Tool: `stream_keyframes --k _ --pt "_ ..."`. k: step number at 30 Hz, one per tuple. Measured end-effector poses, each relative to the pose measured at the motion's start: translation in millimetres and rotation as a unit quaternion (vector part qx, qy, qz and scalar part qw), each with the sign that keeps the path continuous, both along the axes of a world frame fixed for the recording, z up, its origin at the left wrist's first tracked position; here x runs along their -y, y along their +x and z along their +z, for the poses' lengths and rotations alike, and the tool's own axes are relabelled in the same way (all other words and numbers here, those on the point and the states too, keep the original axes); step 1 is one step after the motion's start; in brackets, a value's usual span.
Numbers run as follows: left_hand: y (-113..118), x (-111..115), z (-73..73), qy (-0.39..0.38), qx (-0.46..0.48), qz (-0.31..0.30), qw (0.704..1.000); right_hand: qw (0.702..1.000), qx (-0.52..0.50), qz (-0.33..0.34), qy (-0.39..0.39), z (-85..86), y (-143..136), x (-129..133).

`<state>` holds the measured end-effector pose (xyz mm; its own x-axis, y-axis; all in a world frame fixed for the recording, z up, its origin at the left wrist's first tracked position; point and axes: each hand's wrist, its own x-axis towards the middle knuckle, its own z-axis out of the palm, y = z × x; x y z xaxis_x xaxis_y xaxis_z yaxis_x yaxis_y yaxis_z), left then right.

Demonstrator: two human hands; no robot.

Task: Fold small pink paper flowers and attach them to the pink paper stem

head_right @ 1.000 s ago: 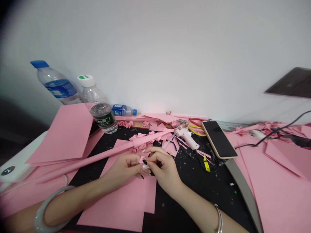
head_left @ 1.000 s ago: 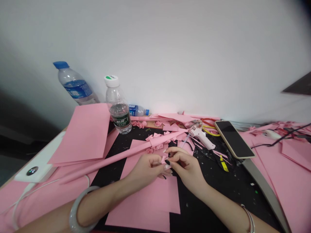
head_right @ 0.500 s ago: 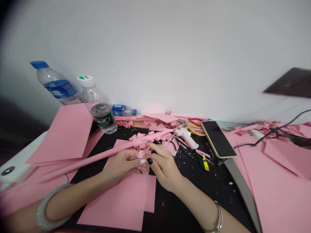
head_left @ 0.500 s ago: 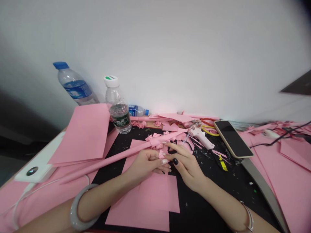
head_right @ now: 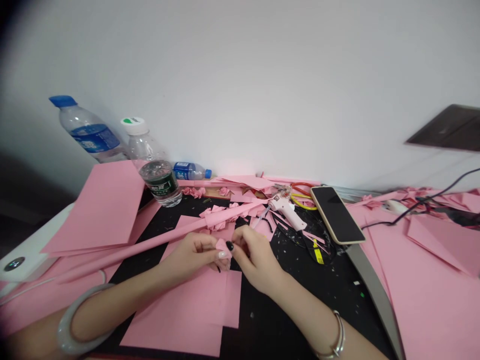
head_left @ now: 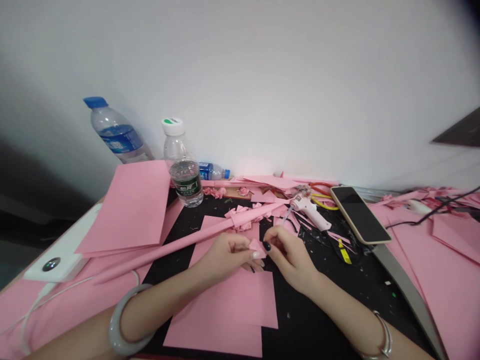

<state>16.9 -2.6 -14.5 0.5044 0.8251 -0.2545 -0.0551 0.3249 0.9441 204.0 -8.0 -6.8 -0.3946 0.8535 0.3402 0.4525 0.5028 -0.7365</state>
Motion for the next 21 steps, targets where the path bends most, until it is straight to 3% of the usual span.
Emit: stream_keyframes --k 6,15,21 --pt "0.1 4.9 -7.2 0.0 -0.026 -0.05 0.998 0.987 0.119 0.105 -0.012 1.6 -1.4 -2.3" --pt "-0.1 2.4 -4.3 -0.005 -0.044 -0.056 0.997 0.985 0.137 0.095 -0.049 0.6 -2.1 -1.2" --pt "-1.1 2.9 -3.2 -0.007 -0.036 -0.07 0.997 0.985 0.132 0.106 -0.017 1.5 -3.7 -0.4"
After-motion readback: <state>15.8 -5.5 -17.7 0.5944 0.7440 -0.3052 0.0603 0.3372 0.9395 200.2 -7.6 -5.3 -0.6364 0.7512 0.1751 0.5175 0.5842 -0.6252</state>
